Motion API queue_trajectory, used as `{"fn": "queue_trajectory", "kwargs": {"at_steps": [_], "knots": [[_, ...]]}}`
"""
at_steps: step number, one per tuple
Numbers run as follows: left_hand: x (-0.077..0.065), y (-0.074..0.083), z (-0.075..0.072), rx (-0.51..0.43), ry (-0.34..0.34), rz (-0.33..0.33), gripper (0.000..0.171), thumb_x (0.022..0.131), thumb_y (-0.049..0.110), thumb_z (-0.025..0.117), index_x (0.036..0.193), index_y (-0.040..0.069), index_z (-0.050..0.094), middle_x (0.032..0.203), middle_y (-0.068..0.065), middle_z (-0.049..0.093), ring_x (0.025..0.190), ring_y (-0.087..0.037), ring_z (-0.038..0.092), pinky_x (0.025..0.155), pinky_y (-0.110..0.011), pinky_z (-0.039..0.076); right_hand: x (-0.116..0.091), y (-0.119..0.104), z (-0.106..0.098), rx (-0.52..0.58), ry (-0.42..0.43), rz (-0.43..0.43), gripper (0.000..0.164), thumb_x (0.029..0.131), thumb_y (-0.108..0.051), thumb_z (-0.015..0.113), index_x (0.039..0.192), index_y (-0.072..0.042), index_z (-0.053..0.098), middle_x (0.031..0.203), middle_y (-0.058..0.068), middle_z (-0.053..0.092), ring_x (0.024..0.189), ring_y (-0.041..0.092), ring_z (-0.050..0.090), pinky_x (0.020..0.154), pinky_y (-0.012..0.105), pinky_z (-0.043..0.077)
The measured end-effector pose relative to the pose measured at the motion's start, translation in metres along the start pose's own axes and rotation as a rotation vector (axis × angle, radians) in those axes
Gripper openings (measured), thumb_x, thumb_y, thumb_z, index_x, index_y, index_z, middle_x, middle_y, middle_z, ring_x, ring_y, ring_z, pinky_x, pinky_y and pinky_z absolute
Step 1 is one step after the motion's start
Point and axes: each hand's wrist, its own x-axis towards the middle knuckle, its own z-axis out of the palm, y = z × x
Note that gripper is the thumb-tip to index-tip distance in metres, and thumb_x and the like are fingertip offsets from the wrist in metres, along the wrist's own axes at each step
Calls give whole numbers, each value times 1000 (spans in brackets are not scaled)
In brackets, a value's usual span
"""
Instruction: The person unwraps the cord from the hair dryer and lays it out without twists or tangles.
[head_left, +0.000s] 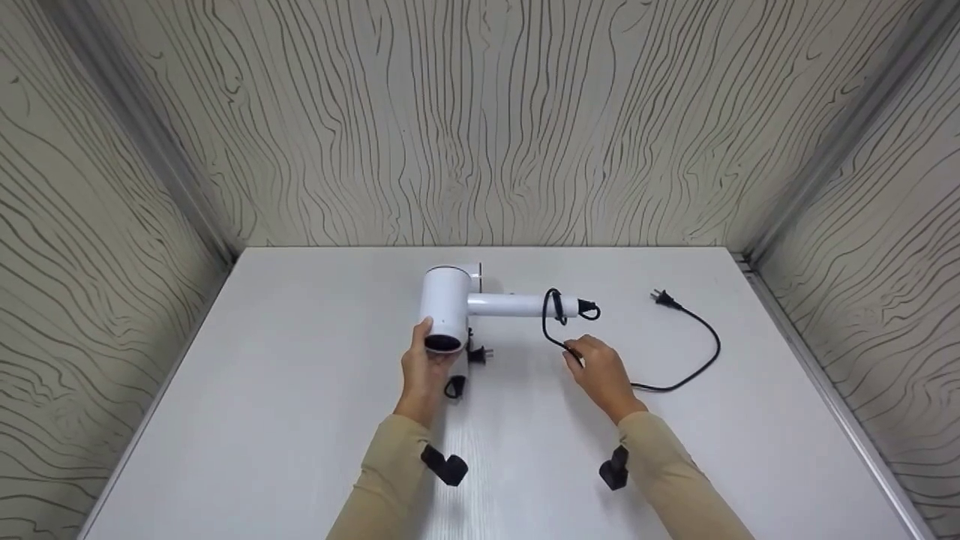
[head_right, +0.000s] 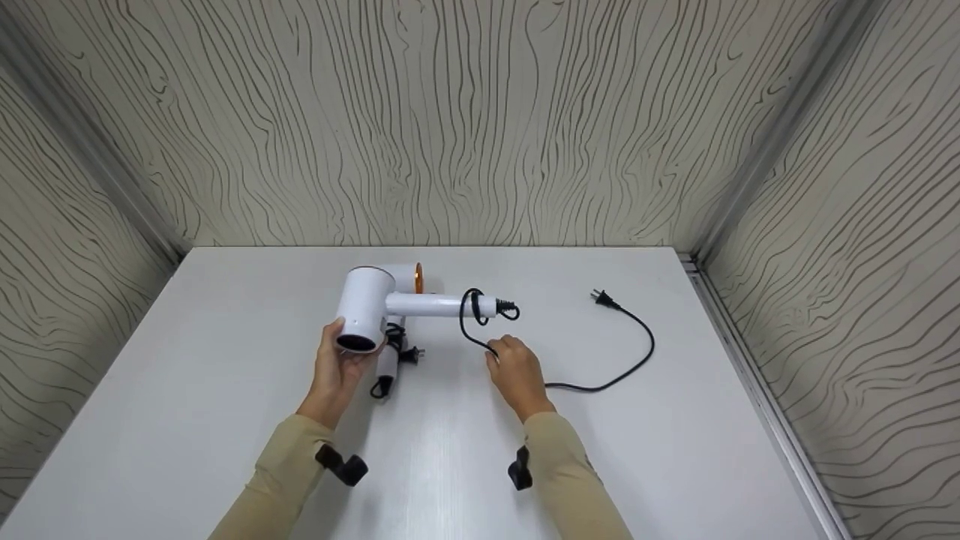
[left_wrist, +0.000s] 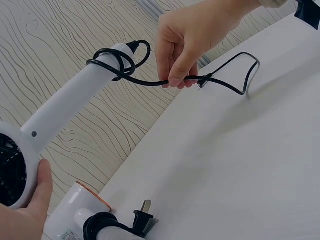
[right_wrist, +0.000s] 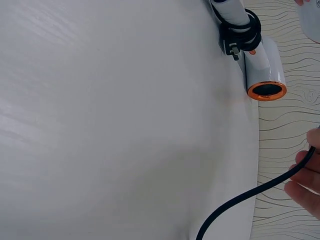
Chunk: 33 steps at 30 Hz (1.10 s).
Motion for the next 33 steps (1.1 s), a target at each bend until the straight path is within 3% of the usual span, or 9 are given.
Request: {"fn": "queue_trajectory", "kwargs": {"at_steps": [9, 22, 33], "knots": [[1, 2, -2, 42, -10, -9, 67, 98, 38, 43, 147, -4, 25, 142, -22, 39, 126, -27, 51, 114, -41, 41, -1, -3, -3, 6, -28, 44, 6, 82, 1, 70, 87, -1, 71, 79, 9, 68, 74, 16, 66, 66, 29, 58], [0, 1, -4, 24, -13, -21, 70, 98, 37, 45, 149, -4, 21, 147, -24, 35, 138, -32, 41, 117, -39, 38, -4, 2, -8, -43, 70, -103, 9, 79, 3, 73, 84, -3, 72, 78, 7, 66, 71, 15, 65, 61, 25, 57], [3, -1, -4, -18, 3, 1, 71, 96, 31, 48, 147, -10, 21, 146, -27, 35, 136, -32, 41, 117, -41, 37, -3, 3, -17, -41, 88, -127, 9, 79, 2, 73, 87, -2, 73, 78, 8, 66, 71, 16, 65, 61, 25, 57]]}}
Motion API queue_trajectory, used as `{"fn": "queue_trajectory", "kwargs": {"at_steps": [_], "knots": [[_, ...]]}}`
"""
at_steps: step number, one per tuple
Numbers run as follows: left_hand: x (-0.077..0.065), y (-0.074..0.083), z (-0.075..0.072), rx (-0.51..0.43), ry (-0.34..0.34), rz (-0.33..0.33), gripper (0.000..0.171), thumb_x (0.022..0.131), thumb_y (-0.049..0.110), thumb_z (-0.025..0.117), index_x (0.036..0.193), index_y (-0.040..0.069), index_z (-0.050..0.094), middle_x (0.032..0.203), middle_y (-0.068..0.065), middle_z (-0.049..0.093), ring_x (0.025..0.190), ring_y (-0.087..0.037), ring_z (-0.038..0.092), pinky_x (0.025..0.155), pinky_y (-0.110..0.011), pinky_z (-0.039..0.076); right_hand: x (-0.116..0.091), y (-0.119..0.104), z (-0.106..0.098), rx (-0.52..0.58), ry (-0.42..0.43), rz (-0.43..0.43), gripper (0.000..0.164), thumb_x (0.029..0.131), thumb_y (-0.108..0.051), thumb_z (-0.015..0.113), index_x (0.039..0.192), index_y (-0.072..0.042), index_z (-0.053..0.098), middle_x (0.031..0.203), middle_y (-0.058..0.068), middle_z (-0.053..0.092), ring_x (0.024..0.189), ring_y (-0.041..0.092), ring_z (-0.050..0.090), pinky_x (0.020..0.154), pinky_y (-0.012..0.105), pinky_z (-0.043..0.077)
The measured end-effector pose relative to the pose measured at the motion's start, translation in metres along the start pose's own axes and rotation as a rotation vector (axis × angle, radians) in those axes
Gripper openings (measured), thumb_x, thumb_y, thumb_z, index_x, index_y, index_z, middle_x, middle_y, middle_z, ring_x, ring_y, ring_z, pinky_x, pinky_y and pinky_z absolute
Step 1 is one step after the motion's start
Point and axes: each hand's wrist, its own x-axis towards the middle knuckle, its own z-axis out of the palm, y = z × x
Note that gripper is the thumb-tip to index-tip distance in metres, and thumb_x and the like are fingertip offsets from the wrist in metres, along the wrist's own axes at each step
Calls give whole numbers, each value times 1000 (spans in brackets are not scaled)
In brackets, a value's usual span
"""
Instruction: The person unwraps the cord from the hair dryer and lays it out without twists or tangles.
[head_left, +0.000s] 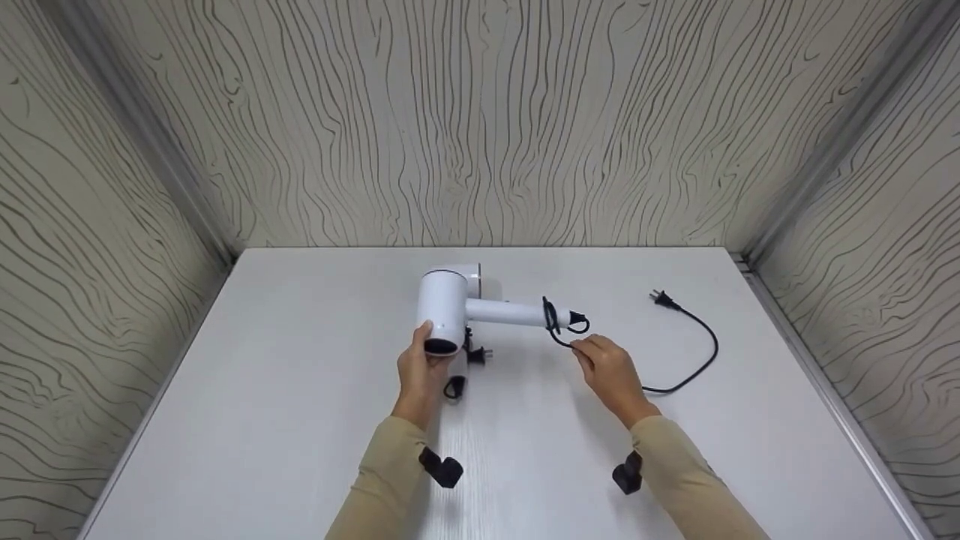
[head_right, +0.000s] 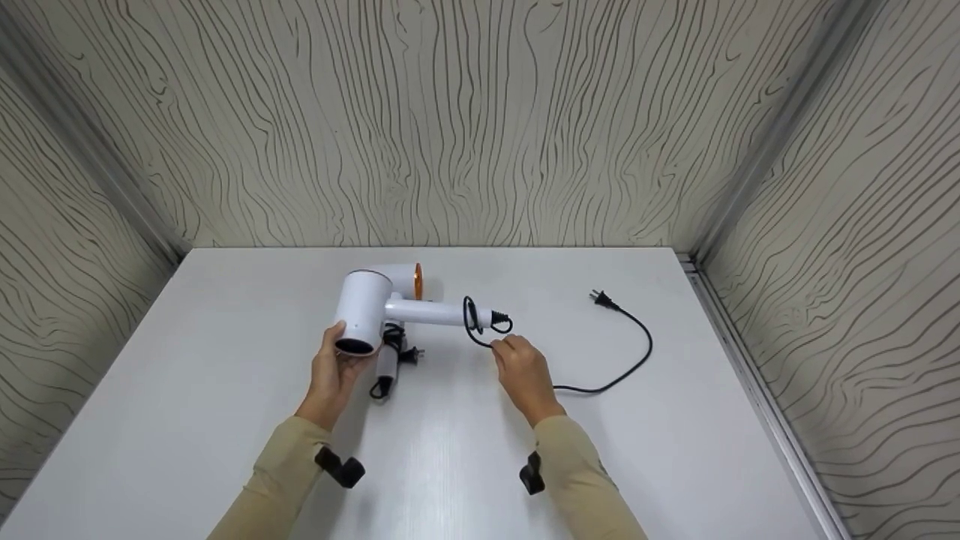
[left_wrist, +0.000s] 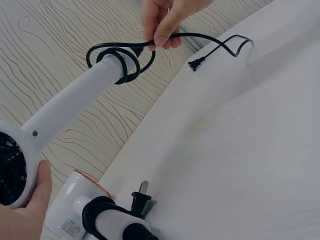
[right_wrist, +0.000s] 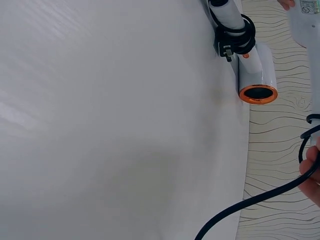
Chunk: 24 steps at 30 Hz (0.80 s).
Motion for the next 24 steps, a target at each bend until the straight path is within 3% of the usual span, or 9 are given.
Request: {"fn": "queue_trajectory", "kwargs": {"at_steps": [7, 13, 19, 24], "knots": [[0, -2, -4, 84, -17, 17, 69, 97, 32, 46, 147, -9, 22, 146, -27, 34, 136, -33, 40, 118, -43, 36, 3, 6, -3, -17, 66, -51, 10, 75, 6, 75, 83, 0, 72, 75, 8, 64, 67, 16, 63, 57, 25, 56], [0, -2, -5, 88, -12, 9, 67, 98, 32, 45, 147, -8, 23, 146, -26, 34, 134, -31, 41, 118, -42, 35, 6, 10, -4, -28, 78, -36, 8, 76, 5, 75, 83, 0, 72, 75, 9, 64, 68, 17, 64, 58, 26, 56], [0, -1, -5, 51, -48, 14, 67, 98, 30, 44, 147, -9, 20, 146, -25, 31, 135, -31, 38, 120, -43, 31, 8, 14, -6, -30, 99, -21, 8, 76, 6, 74, 82, 1, 72, 75, 10, 64, 68, 18, 64, 59, 28, 57], [-1, 0, -7, 136, -44, 10, 67, 98, 33, 43, 146, -8, 23, 144, -25, 36, 132, -30, 42, 119, -43, 34, 8, 17, -7, -30, 113, 1, 7, 76, 7, 74, 82, 3, 71, 74, 11, 65, 66, 19, 64, 58, 30, 56]]}}
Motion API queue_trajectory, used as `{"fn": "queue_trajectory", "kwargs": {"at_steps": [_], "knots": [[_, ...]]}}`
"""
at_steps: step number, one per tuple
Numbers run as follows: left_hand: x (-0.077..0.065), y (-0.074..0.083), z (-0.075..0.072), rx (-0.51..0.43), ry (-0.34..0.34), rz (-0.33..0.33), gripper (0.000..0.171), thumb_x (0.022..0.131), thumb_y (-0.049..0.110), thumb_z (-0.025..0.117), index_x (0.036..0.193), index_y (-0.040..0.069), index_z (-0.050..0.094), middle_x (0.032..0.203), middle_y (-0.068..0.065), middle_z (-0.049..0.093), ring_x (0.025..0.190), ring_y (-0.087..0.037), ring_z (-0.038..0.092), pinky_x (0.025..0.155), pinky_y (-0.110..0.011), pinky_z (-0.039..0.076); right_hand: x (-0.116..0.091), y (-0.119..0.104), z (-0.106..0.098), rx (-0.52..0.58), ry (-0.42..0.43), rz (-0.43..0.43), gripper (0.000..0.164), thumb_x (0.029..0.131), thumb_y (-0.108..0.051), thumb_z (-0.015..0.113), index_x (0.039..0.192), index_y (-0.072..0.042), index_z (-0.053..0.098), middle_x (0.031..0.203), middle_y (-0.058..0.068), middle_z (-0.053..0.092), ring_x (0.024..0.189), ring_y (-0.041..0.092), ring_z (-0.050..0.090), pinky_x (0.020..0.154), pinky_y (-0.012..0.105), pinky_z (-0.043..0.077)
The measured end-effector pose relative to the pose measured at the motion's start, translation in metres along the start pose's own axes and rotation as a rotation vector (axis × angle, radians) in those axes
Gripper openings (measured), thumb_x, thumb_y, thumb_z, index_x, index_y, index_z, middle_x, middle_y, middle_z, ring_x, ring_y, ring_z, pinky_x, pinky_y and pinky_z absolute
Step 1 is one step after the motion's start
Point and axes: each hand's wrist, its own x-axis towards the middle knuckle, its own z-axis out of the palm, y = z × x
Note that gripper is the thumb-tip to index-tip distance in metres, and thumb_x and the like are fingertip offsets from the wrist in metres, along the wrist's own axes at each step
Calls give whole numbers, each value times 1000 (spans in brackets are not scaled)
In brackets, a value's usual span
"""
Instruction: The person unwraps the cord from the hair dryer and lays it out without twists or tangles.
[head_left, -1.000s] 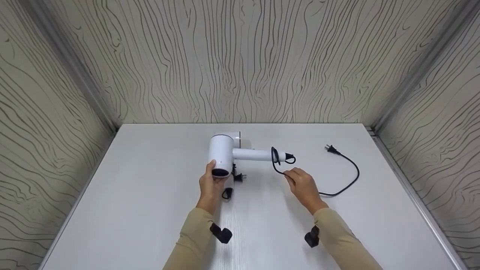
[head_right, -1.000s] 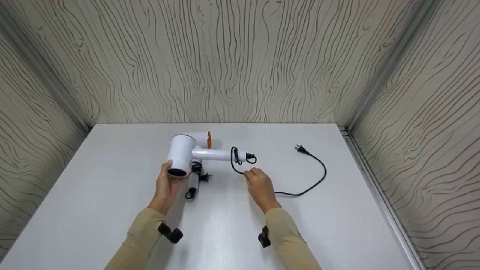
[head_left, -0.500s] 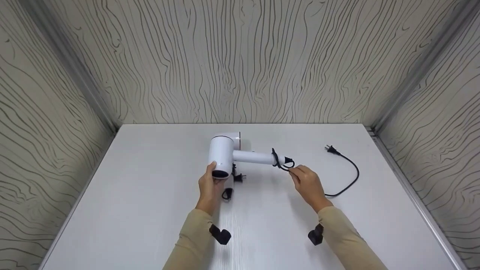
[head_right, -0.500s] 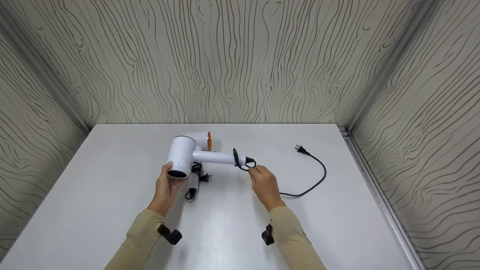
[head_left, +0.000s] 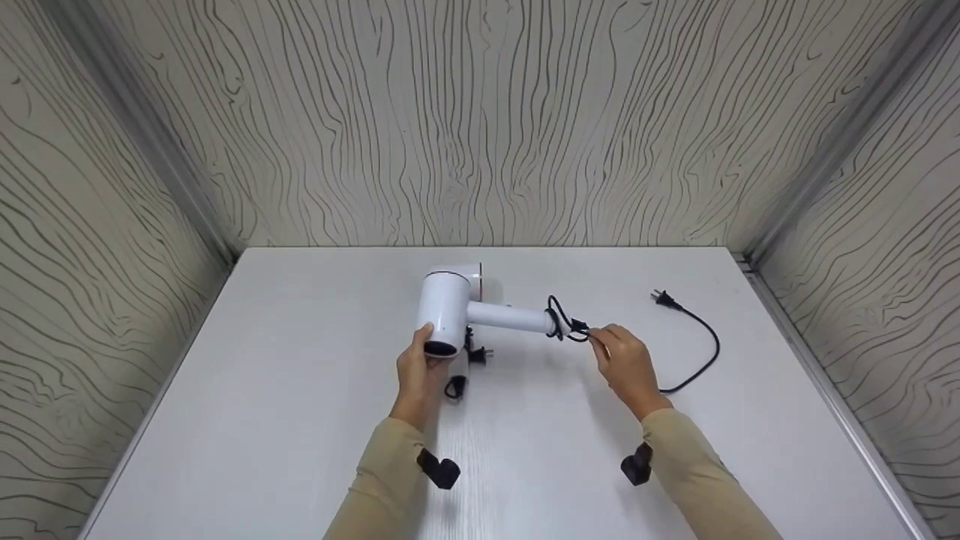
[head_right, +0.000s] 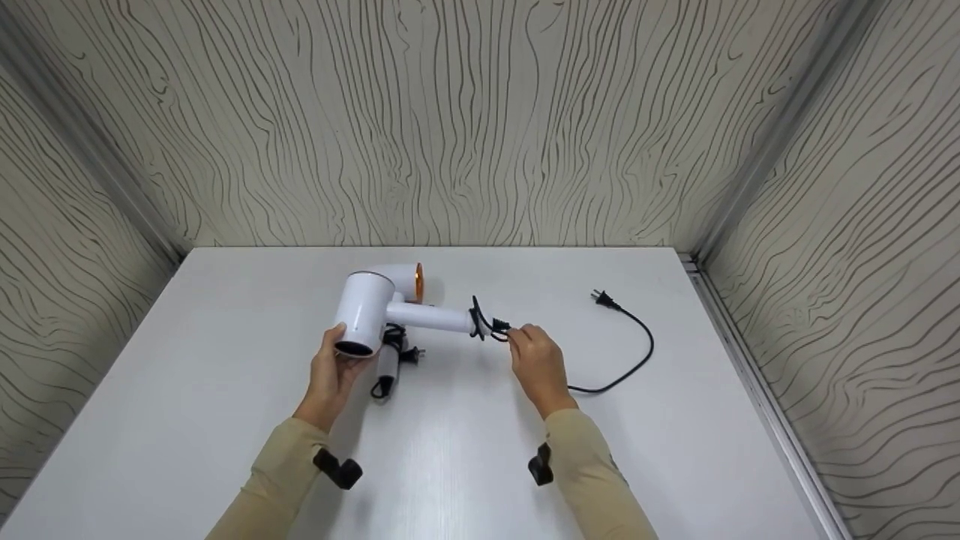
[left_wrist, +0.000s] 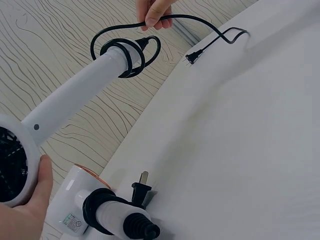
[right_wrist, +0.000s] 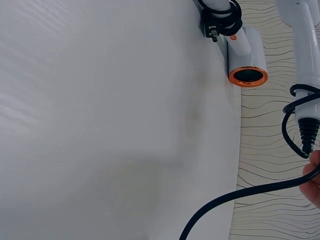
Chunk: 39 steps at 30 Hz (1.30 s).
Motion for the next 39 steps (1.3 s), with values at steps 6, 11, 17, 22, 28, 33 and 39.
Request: {"fn": "queue_trajectory", "kwargs": {"at_steps": [6, 11, 17, 22, 28, 33, 39], "knots": [[1, 1, -1, -14, 1, -5, 66, 98, 32, 43, 147, -7, 23, 144, -22, 35, 130, -26, 43, 120, -39, 33, 1, 2, -2, -17, 9, 42, 6, 77, 6, 73, 83, 3, 71, 72, 11, 65, 64, 20, 64, 56, 31, 56], [-1, 3, -3, 89, 21, 3, 65, 98, 35, 41, 146, -6, 27, 141, -23, 40, 126, -25, 49, 118, -42, 37, 1, 3, -4, -34, -1, 73, 6, 78, 4, 74, 82, 3, 70, 71, 11, 64, 64, 20, 64, 56, 31, 56], [0, 3, -3, 113, 33, 6, 65, 97, 35, 40, 145, -7, 29, 140, -23, 41, 122, -25, 51, 117, -44, 38, 1, 6, -5, -51, -34, 134, 5, 79, 4, 72, 83, 3, 70, 72, 12, 65, 65, 21, 65, 58, 33, 57], [1, 4, -4, 64, 40, 8, 66, 96, 33, 42, 145, -9, 27, 138, -23, 41, 120, -24, 51, 117, -44, 37, 1, 10, -5, -71, -15, 123, 4, 77, 5, 72, 81, 4, 70, 69, 12, 63, 63, 22, 63, 56, 34, 56], [-1, 6, -6, 72, 40, 18, 64, 96, 32, 42, 143, -10, 30, 131, -20, 47, 110, -20, 56, 103, -34, 48, -3, 16, -3, -109, 13, 111, 5, 76, 8, 72, 80, 5, 71, 70, 14, 62, 65, 26, 63, 58, 35, 57], [-2, 7, -8, 108, 43, 19, 63, 96, 34, 43, 142, -7, 34, 127, -17, 52, 105, -17, 58, 91, -27, 50, -7, 20, -1, -111, 14, 127, 6, 75, 9, 72, 79, 4, 71, 72, 14, 63, 66, 26, 63, 59, 36, 56], [-2, 7, -10, 131, 29, 22, 63, 97, 37, 39, 143, -5, 34, 132, -19, 50, 110, -18, 58, 107, -37, 46, -12, 24, 0, -117, -40, 150, 5, 76, 9, 71, 78, 4, 71, 73, 13, 63, 69, 26, 63, 61, 37, 56]]}}
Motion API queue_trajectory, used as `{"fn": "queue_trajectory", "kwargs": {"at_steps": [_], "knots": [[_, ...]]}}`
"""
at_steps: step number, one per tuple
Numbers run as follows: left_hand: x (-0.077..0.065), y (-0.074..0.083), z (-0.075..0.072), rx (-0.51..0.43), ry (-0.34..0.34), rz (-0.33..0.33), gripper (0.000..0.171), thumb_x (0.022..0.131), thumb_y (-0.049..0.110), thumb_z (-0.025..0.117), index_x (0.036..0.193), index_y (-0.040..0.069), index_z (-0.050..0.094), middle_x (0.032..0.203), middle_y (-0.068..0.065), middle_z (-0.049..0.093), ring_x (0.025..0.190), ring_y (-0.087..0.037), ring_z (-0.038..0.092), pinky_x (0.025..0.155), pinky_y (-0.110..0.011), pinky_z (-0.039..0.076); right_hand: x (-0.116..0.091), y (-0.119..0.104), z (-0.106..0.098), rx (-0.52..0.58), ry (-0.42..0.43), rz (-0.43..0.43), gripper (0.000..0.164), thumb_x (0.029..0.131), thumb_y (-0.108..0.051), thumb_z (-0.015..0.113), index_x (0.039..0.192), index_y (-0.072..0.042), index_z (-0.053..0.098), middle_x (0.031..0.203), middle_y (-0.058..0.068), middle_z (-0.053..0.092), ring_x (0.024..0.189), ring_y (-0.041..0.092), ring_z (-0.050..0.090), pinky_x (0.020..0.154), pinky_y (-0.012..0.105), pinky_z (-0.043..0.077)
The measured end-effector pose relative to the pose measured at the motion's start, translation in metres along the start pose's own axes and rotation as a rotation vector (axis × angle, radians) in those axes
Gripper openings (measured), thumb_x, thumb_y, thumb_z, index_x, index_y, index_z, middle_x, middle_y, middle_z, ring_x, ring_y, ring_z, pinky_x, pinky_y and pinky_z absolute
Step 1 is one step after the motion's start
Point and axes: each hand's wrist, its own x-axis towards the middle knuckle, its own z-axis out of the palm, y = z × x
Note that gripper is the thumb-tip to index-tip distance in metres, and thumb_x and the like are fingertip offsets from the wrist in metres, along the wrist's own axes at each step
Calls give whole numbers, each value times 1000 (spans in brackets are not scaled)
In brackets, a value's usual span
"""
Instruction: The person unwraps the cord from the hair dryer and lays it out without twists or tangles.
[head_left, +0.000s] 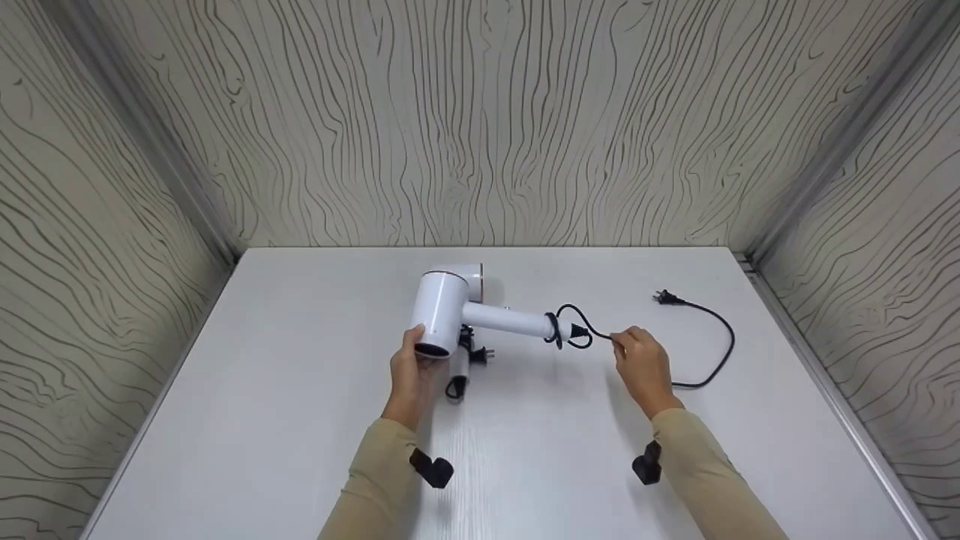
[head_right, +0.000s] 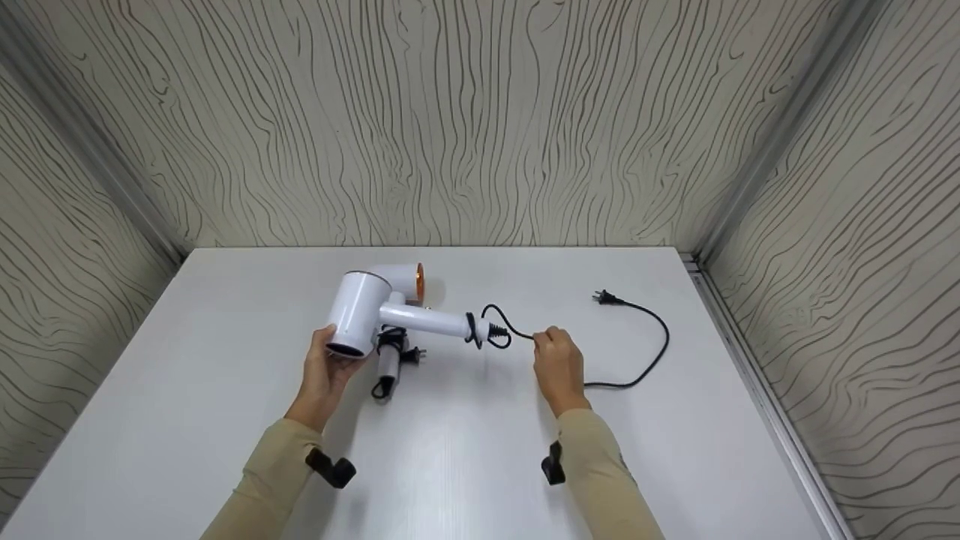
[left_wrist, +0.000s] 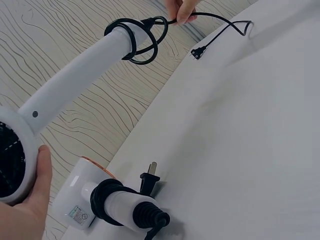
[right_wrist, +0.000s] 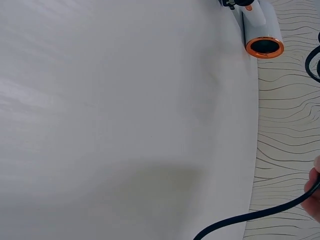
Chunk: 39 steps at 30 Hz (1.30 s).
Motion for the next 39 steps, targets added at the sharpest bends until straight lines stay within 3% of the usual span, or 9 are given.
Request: {"fn": "queue_trajectory", "kwargs": {"at_steps": [9, 20, 25, 32, 39], "knots": [[2, 1, 1, -46, -8, -2, 68, 96, 39, 37, 146, -6, 27, 140, -26, 41, 124, -26, 51, 118, -46, 35, -10, 1, 1, 4, -136, 13, 9, 76, 13, 69, 79, 4, 72, 76, 13, 64, 72, 25, 64, 65, 36, 58], [2, 6, 4, -132, -24, -4, 70, 96, 40, 37, 147, -6, 22, 143, -27, 36, 134, -34, 42, 120, -46, 32, -26, 4, 8, -1, -297, 27, 15, 74, 16, 66, 77, 2, 73, 78, 12, 64, 77, 26, 65, 69, 35, 58], [3, 9, 6, -128, -26, 5, 70, 96, 41, 37, 148, -5, 23, 143, -27, 36, 133, -34, 44, 119, -46, 33, -32, 7, 10, -29, -307, -7, 15, 73, 15, 69, 73, 1, 72, 80, 11, 62, 76, 25, 64, 67, 35, 57], [2, 11, 8, -176, -17, -10, 68, 97, 40, 38, 147, -2, 22, 137, -23, 39, 121, -27, 50, 117, -45, 38, -38, 13, 14, -70, -242, -96, 16, 70, 14, 72, 66, -1, 72, 72, 6, 54, 68, 19, 53, 59, 32, 51], [4, 16, 6, -266, -6, -22, 68, 96, 40, 40, 147, 0, 22, 130, -19, 40, 116, -24, 51, 116, -43, 39, -42, 18, 14, -134, -287, -101, 13, 68, 11, 74, 66, -2, 73, 68, 6, 56, 66, 20, 53, 57, 33, 43]]}}
